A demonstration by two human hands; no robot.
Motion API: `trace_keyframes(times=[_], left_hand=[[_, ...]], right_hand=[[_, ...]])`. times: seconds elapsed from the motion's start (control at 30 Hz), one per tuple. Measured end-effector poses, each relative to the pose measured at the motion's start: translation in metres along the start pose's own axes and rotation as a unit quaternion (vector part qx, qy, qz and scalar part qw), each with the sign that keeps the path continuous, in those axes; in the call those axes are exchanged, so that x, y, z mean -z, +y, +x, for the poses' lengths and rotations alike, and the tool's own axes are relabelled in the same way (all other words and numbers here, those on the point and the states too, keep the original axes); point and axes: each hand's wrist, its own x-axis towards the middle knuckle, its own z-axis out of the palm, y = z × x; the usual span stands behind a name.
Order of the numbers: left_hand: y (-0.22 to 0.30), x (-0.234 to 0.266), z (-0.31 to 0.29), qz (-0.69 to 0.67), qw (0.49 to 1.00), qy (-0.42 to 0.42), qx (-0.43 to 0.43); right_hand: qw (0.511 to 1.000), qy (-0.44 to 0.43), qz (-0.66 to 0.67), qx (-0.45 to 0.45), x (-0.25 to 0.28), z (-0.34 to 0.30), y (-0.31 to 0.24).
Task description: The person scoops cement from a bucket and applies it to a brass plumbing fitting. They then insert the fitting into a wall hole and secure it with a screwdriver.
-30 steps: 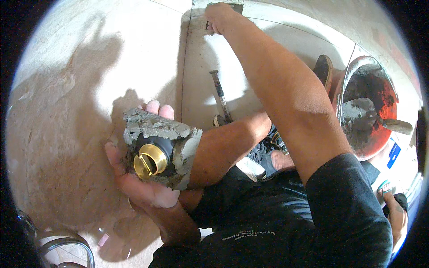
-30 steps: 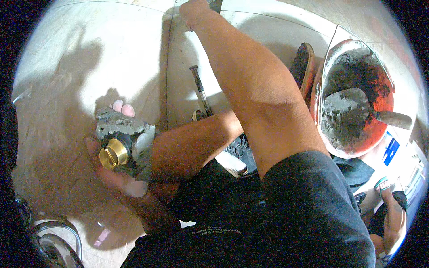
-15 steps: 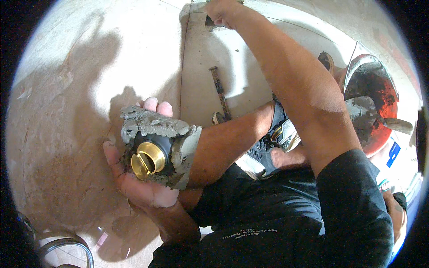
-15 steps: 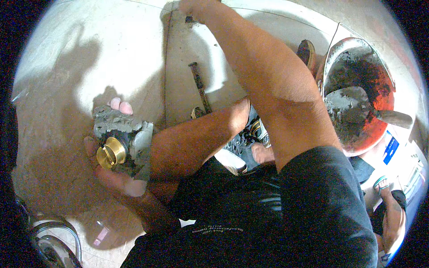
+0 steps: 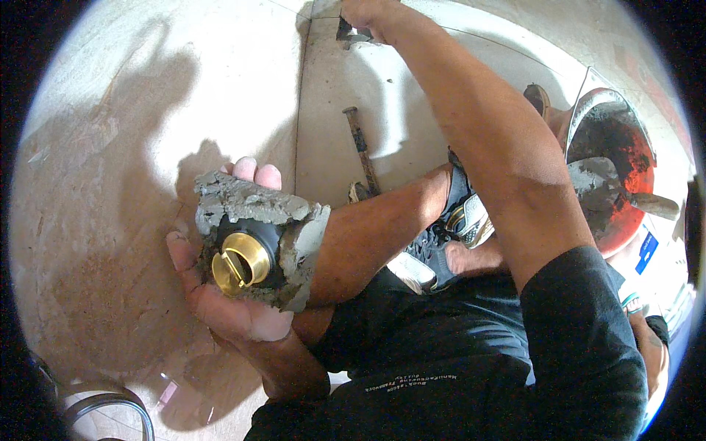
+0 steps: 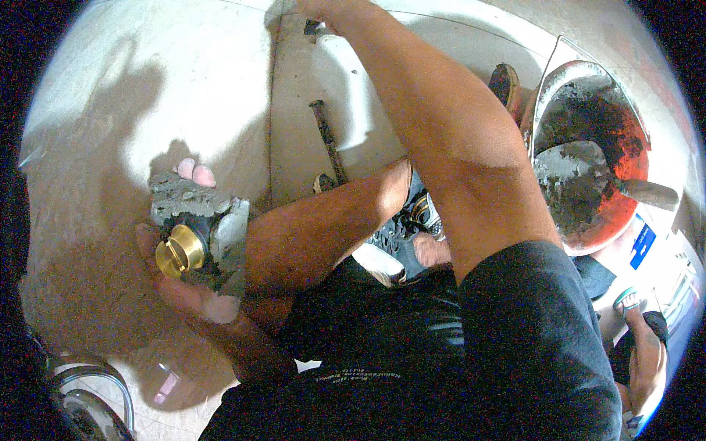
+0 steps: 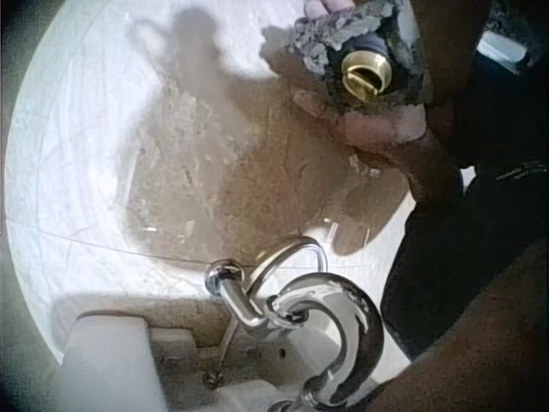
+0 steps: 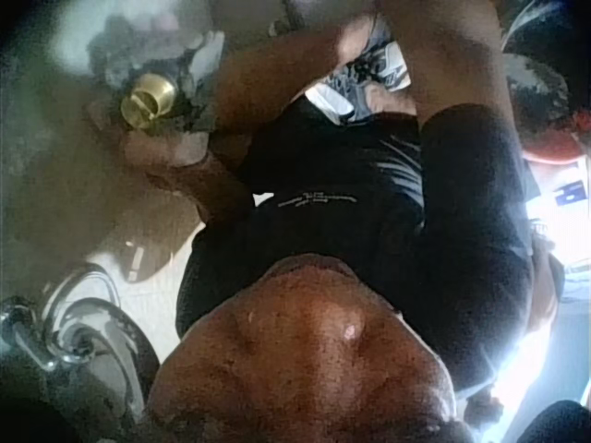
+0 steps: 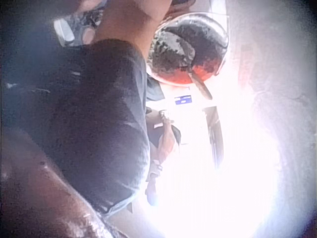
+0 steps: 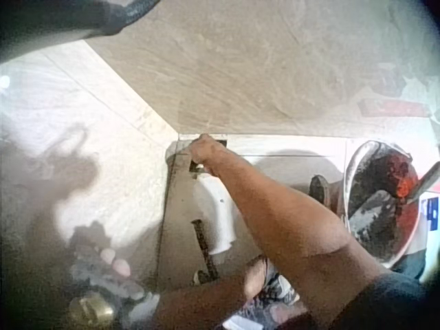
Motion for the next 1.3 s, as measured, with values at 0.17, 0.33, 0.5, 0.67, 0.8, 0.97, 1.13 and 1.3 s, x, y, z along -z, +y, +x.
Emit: trace_keyframes(times=[0.17, 0.33, 0.5, 0.67, 0.8, 0.97, 1.13, 1.3], left_hand=[[-0.002, -0.003, -0.002, 0.006, 1.0, -0.011, -0.004], [-0.003, -0.001, 0.003, -0.03, 0.998, -0.049, 0.031], [-0.001, 0.004, -0.003, -0.035, 0.999, -0.022, 0.016], [0.001, -0.005, -0.004, -0.02, 0.998, 0.063, -0.006], [-0.004, -0.002, -0.008, -0.082, 0.996, 0.041, -0.021], [-0.001, -0.006, 0.005, -0.045, 0.994, -0.068, 0.076], [0.002, 0.01, 0.008, 0.195, 0.975, -0.105, 0.012], [0.015, -0.002, 0.0, 0.621, 0.771, -0.026, -0.136]], right_hand=[[0.989, 0.067, -0.062, -0.119, 0.022, -0.03, -0.033], [0.839, -0.018, -0.524, 0.143, 0.001, 0.073, 0.056], [0.747, -0.118, -0.624, 0.2, -0.004, 0.057, 0.034], [0.759, -0.07, -0.614, 0.207, -0.004, 0.04, 0.028], [0.849, 0.111, -0.497, 0.143, -0.076, 0.005, 0.028], [0.925, 0.043, -0.378, 0.006, -0.057, -0.102, -0.051], [0.981, 0.072, -0.181, 0.008, 0.026, -0.211, -0.093], [0.919, 0.151, -0.342, 0.128, 0.164, -0.386, -0.113]])
